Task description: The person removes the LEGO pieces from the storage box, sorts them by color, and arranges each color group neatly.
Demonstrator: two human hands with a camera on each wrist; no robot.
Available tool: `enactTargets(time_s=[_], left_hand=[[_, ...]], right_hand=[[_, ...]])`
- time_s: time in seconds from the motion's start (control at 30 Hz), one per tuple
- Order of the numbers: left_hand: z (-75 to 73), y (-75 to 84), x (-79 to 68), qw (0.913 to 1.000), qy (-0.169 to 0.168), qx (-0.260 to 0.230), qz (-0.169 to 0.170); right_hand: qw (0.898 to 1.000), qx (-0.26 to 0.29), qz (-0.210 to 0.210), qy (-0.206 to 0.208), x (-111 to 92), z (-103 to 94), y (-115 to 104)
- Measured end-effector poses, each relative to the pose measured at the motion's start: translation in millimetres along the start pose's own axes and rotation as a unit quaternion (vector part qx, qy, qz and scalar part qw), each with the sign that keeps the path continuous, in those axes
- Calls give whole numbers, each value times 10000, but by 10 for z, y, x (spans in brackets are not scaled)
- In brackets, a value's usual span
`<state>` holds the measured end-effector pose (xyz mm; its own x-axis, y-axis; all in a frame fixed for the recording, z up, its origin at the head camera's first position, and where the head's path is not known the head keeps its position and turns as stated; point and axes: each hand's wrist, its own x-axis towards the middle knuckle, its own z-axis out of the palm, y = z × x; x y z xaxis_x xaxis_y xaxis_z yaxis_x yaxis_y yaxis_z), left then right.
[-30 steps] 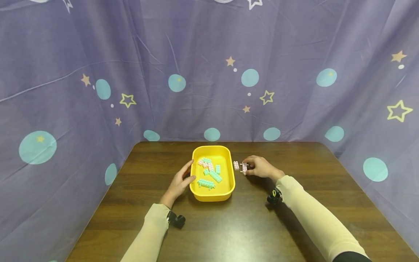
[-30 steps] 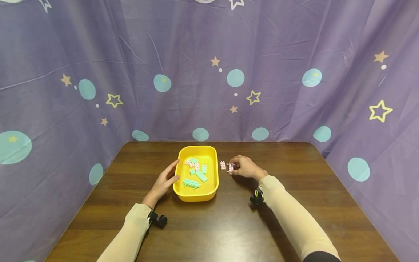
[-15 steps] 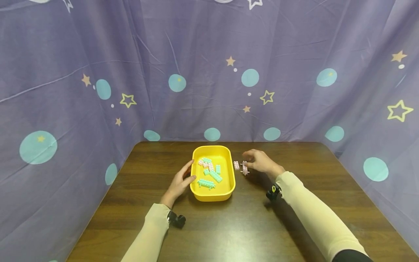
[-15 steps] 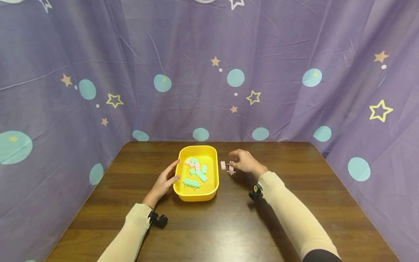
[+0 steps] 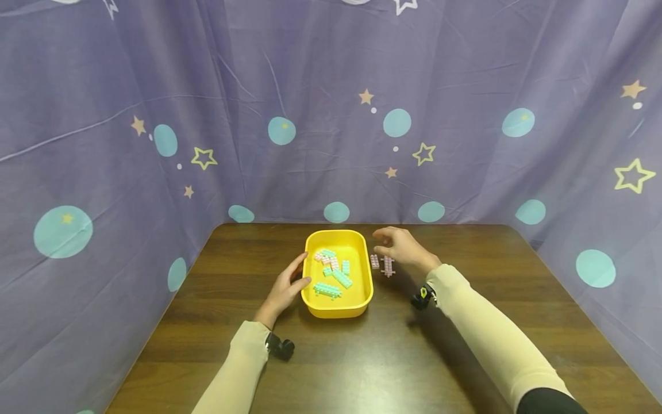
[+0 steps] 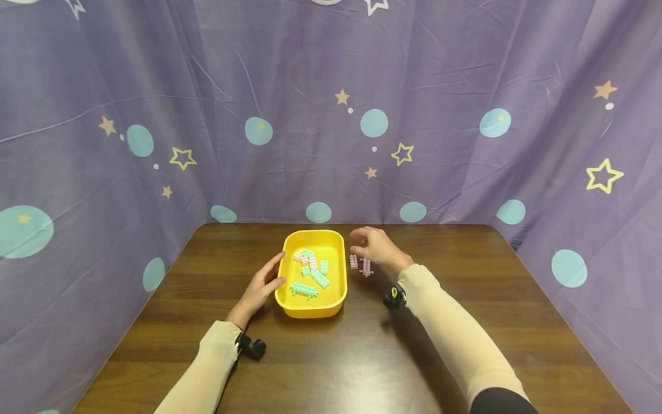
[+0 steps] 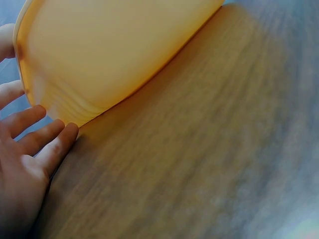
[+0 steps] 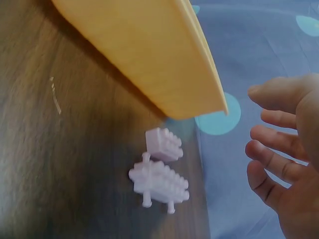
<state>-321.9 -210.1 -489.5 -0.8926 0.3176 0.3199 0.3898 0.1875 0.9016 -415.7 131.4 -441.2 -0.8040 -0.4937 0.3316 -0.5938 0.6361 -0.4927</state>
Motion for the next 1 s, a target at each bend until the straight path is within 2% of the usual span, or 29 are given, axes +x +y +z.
enactTargets(time_s=[0.3,0.83,1.0], left_hand=[[-9,0,-9,10000,-48,39,-76],[-31,15,15,9999,-22,-55,-82],[-29,-16,4,9996,-68,-249,-108]], right_hand=[[9996,93,-270,-28,137,101,-143],[9958,42,-603,-689,366,403,-426],[9941,95,-523,-948,410,486,-492]])
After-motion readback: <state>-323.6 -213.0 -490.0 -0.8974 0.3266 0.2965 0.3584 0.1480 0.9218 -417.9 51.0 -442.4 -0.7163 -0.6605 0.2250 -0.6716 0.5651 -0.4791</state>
